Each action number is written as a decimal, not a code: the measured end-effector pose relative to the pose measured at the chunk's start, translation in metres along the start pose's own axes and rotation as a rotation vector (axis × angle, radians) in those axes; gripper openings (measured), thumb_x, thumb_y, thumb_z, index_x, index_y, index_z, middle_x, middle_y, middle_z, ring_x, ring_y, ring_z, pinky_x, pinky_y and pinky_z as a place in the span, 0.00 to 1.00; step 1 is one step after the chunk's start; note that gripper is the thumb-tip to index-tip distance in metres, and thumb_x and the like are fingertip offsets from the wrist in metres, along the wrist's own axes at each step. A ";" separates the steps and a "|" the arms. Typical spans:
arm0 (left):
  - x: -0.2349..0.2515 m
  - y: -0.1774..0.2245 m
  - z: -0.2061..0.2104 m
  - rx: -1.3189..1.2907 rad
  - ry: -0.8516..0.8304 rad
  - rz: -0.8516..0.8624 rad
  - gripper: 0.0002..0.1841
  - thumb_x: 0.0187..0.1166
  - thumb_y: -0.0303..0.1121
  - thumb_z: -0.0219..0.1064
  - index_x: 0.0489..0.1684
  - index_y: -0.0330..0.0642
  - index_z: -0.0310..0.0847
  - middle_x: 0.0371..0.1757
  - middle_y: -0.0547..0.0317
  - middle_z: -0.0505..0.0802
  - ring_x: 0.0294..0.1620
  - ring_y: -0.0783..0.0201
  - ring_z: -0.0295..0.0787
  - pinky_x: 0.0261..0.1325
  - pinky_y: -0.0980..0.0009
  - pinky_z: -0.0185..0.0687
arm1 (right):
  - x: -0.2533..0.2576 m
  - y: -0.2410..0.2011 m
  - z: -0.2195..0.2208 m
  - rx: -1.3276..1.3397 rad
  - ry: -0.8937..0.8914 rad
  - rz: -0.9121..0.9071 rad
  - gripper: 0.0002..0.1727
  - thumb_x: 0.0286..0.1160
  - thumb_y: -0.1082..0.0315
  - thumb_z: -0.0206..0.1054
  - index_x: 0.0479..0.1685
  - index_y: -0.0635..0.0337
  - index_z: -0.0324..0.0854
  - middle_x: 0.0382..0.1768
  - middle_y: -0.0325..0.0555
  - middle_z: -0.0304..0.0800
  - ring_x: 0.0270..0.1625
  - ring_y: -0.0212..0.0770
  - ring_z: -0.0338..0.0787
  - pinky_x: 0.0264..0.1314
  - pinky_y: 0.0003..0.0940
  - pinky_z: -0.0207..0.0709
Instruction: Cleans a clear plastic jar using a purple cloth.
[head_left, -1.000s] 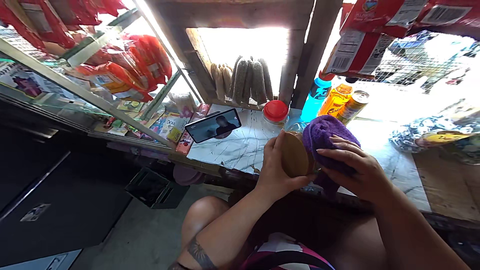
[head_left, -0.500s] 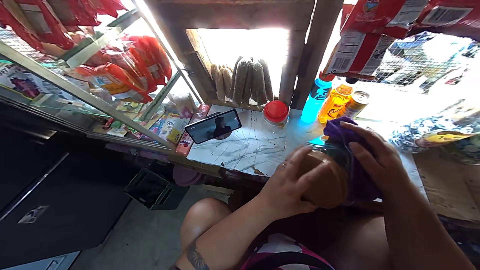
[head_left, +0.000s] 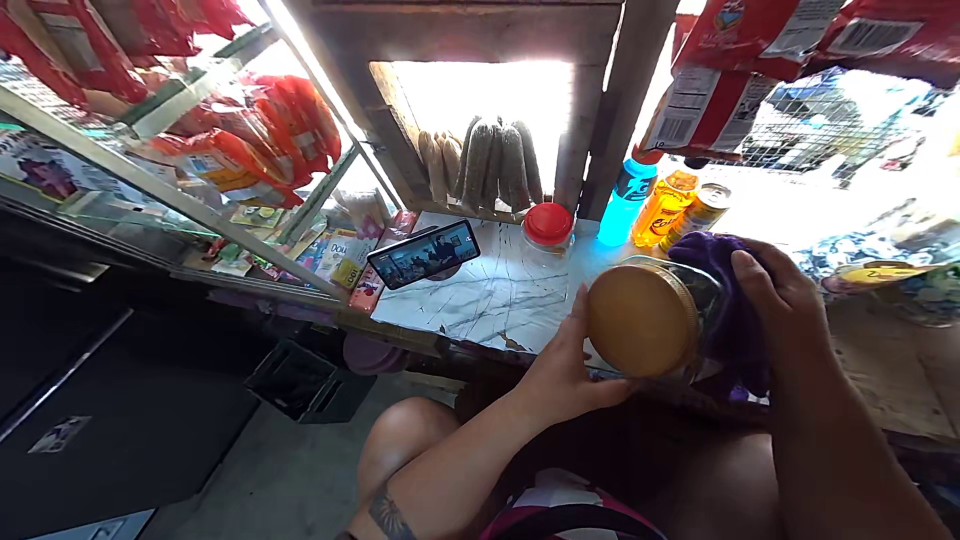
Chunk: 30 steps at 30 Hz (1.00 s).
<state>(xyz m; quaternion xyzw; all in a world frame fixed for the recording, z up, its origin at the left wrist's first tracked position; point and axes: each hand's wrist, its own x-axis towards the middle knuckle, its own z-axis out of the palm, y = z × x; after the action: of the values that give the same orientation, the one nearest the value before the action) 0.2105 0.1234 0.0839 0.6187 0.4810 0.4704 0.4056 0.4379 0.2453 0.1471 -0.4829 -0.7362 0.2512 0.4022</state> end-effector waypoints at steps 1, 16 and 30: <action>0.000 0.001 0.000 -0.067 -0.015 -0.015 0.66 0.63 0.48 0.83 0.94 0.34 0.29 0.86 0.31 0.65 0.77 0.53 0.79 0.62 0.61 0.89 | 0.000 0.001 0.001 -0.011 0.008 0.001 0.25 0.89 0.51 0.50 0.69 0.57 0.81 0.54 0.45 0.90 0.53 0.24 0.86 0.60 0.30 0.78; 0.004 0.006 0.006 -0.272 0.124 -0.172 0.67 0.58 0.56 0.84 0.92 0.32 0.34 0.80 0.35 0.73 0.74 0.59 0.81 0.71 0.65 0.84 | 0.011 0.011 -0.002 0.245 -0.037 0.217 0.21 0.88 0.53 0.56 0.71 0.50 0.81 0.53 0.32 0.91 0.49 0.19 0.88 0.55 0.24 0.82; 0.000 -0.009 0.007 0.023 0.161 0.143 0.71 0.56 0.52 0.87 0.92 0.29 0.30 0.86 0.24 0.61 0.83 0.50 0.71 0.80 0.59 0.74 | 0.012 0.020 0.011 0.510 0.067 0.130 0.19 0.83 0.62 0.59 0.70 0.52 0.79 0.49 0.26 0.90 0.45 0.19 0.89 0.49 0.17 0.84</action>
<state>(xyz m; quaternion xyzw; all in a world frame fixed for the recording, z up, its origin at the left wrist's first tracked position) 0.2158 0.1254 0.0735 0.6163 0.4718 0.5409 0.3240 0.4366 0.2647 0.1302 -0.4203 -0.6027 0.4380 0.5179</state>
